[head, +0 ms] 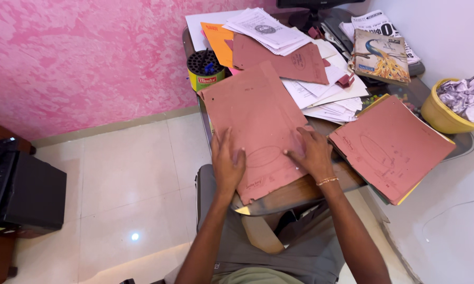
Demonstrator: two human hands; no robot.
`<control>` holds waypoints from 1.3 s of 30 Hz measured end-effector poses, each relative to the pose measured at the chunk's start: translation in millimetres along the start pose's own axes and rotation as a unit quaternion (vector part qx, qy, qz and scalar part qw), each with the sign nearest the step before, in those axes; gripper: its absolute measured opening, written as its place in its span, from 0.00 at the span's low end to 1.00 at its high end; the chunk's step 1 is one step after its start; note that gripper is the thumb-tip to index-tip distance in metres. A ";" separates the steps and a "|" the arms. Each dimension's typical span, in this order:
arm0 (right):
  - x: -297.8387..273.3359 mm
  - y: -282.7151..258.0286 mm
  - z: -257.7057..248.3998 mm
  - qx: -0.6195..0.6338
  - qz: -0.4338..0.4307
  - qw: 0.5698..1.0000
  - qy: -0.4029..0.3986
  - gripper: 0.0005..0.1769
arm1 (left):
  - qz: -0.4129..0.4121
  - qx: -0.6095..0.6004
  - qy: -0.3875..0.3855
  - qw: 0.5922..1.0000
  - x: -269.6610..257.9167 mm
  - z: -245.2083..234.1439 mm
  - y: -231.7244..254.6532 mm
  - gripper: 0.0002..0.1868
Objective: The person sits at a cluttered desk and organizes papers and files. They discard crumpled paper into a yellow bin, sort through stacks of documents, place pens into a holder, and arrange files into folders.
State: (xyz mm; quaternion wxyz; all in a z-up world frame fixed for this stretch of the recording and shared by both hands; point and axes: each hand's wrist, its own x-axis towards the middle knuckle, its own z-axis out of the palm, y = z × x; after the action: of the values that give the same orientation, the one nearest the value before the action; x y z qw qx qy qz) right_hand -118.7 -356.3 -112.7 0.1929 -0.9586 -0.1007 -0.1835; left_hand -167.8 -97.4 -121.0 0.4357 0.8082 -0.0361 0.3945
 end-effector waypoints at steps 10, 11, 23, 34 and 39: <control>-41.3 -31.9 -8.9 0.143 0.095 0.985 -0.019 0.48 | -0.199 -0.230 -0.048 0.951 -7.2 -18.0 -10.1 0.36; -43.3 -32.0 -8.4 0.147 0.106 0.983 -0.014 0.47 | -0.189 -0.230 -0.053 0.953 -6.0 -17.7 -10.1 0.36; -66.8 -31.8 -18.3 0.104 0.099 0.977 0.159 0.34 | -0.094 -0.171 -0.073 0.978 0.0 7.4 -6.3 0.40; -70.5 -88.6 -47.1 0.245 0.068 0.897 0.362 0.08 | -0.033 -0.193 -0.118 0.973 -12.2 -28.1 27.8 0.48; -64.1 -135.7 -65.7 0.235 -0.028 0.903 0.358 0.09 | -0.061 -0.233 -0.152 0.958 -38.3 -50.9 35.4 0.55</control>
State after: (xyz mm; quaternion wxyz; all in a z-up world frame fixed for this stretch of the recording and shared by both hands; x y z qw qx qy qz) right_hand -233.6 -268.0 -36.2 0.4305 -0.7519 -0.0919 -0.4907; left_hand -239.2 -92.9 -107.0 0.6250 0.7350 -0.1434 0.2203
